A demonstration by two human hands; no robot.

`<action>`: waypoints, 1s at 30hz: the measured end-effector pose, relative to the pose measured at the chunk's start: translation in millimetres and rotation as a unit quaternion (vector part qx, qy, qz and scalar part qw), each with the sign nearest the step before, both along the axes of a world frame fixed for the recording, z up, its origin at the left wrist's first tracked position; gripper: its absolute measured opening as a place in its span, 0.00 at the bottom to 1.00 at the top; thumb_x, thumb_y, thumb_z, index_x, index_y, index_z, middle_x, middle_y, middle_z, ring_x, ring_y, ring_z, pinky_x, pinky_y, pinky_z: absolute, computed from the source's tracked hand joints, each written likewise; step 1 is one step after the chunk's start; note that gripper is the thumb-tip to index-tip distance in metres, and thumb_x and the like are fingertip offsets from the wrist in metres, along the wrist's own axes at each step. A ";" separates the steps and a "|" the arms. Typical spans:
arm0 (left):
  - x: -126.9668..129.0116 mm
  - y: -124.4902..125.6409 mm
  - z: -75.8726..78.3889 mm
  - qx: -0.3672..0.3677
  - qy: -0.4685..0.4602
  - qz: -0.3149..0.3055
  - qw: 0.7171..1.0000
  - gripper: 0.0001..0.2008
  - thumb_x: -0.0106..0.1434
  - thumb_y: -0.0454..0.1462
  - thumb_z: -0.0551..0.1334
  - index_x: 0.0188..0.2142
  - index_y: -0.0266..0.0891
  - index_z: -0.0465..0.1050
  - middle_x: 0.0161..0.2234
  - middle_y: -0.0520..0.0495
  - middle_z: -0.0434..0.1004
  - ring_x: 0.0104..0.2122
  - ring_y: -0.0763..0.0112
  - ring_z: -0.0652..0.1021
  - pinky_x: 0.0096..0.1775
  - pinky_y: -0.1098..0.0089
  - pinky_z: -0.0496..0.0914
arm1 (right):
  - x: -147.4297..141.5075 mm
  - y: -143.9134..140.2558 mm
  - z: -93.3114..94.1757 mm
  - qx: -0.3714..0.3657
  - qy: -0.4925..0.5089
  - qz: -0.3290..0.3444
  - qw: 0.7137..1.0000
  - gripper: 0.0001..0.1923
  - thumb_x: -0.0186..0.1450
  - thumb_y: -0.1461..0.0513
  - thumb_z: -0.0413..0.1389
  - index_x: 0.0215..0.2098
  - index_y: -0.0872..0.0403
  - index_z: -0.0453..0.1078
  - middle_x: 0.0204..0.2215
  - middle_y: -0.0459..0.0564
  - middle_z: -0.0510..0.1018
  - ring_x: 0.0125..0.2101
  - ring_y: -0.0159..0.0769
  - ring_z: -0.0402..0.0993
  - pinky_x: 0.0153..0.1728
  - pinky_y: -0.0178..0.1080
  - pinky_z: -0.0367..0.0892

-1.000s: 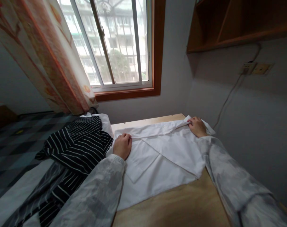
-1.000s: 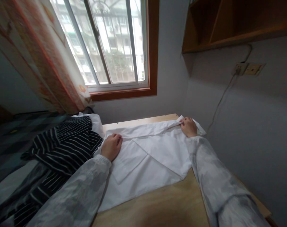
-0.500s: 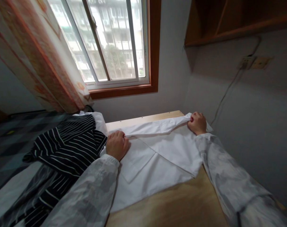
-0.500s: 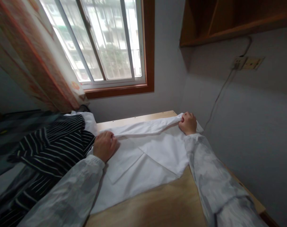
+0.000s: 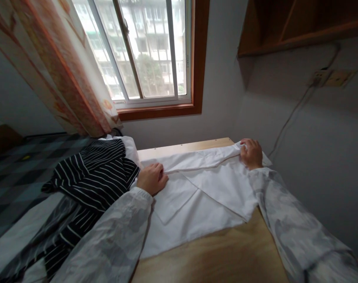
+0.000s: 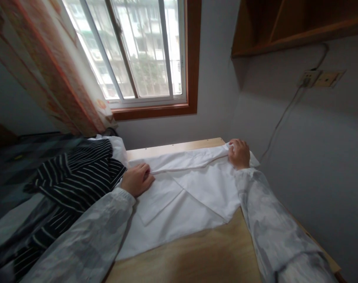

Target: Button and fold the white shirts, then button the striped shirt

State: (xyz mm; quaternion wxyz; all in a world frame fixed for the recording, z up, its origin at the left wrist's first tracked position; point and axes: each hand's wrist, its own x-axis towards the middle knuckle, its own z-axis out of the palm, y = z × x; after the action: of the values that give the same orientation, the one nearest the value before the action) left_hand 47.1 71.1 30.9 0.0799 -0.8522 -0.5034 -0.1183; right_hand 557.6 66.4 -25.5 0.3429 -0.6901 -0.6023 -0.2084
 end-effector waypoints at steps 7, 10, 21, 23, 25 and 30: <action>-10.1 12.9 -17.1 0.017 -0.016 -0.026 0.999 0.24 0.77 0.43 0.54 0.67 0.39 0.70 0.76 0.39 0.63 0.72 0.49 0.67 0.71 0.51 0.61 | -6.2 8.8 -17.8 -0.202 -0.026 0.161 0.966 0.31 0.76 0.51 0.48 0.71 0.54 0.71 0.73 0.57 0.70 0.73 0.51 0.64 0.74 0.54 0.57; -13.9 17.2 -28.2 -0.051 0.021 0.021 0.998 0.30 0.78 0.45 0.52 0.75 0.41 0.62 0.78 0.39 0.59 0.76 0.46 0.62 0.73 0.46 0.57 | -3.1 13.5 -29.2 -0.272 -0.004 0.109 0.956 0.34 0.77 0.47 0.46 0.75 0.53 0.66 0.76 0.59 0.65 0.75 0.55 0.59 0.75 0.62 0.54; -2.1 10.1 -18.5 -0.023 -0.008 -0.026 0.999 0.34 0.75 0.43 0.54 0.77 0.35 0.59 0.80 0.38 0.52 0.78 0.54 0.57 0.77 0.51 0.48 | -16.1 12.9 -20.6 -0.249 0.003 0.049 0.967 0.34 0.78 0.47 0.45 0.75 0.52 0.65 0.75 0.61 0.67 0.76 0.57 0.58 0.75 0.68 0.46; 1.6 9.1 -19.5 -0.050 -0.016 -0.072 0.996 0.33 0.77 0.45 0.52 0.78 0.40 0.58 0.80 0.43 0.52 0.79 0.56 0.56 0.77 0.52 0.49 | -34.9 10.1 -9.9 -0.243 -0.006 0.118 0.963 0.33 0.79 0.49 0.44 0.76 0.52 0.64 0.76 0.59 0.65 0.76 0.54 0.57 0.76 0.65 0.47; 3.7 9.3 -22.6 -0.085 -0.015 -0.062 0.994 0.33 0.79 0.49 0.50 0.78 0.43 0.59 0.80 0.44 0.53 0.79 0.53 0.56 0.77 0.48 0.50 | -58.6 4.6 -1.9 -0.248 -0.023 0.208 0.946 0.33 0.80 0.47 0.44 0.77 0.49 0.63 0.77 0.55 0.63 0.77 0.51 0.55 0.76 0.62 0.48; 0.9 11.1 -24.5 -0.103 -0.001 0.021 0.994 0.33 0.79 0.55 0.50 0.76 0.43 0.63 0.79 0.40 0.56 0.77 0.45 0.60 0.74 0.43 0.54 | -100.7 -17.4 0.1 -0.292 -0.023 0.281 0.914 0.34 0.80 0.43 0.45 0.77 0.45 0.63 0.78 0.53 0.61 0.77 0.51 0.56 0.76 0.61 0.50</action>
State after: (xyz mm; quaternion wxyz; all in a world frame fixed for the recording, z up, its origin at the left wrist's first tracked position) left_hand 48.0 82.2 6.4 -0.0064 -0.8452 -0.5305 -0.0644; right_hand 456.9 49.0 -25.4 0.1565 -0.5569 -0.8130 0.0662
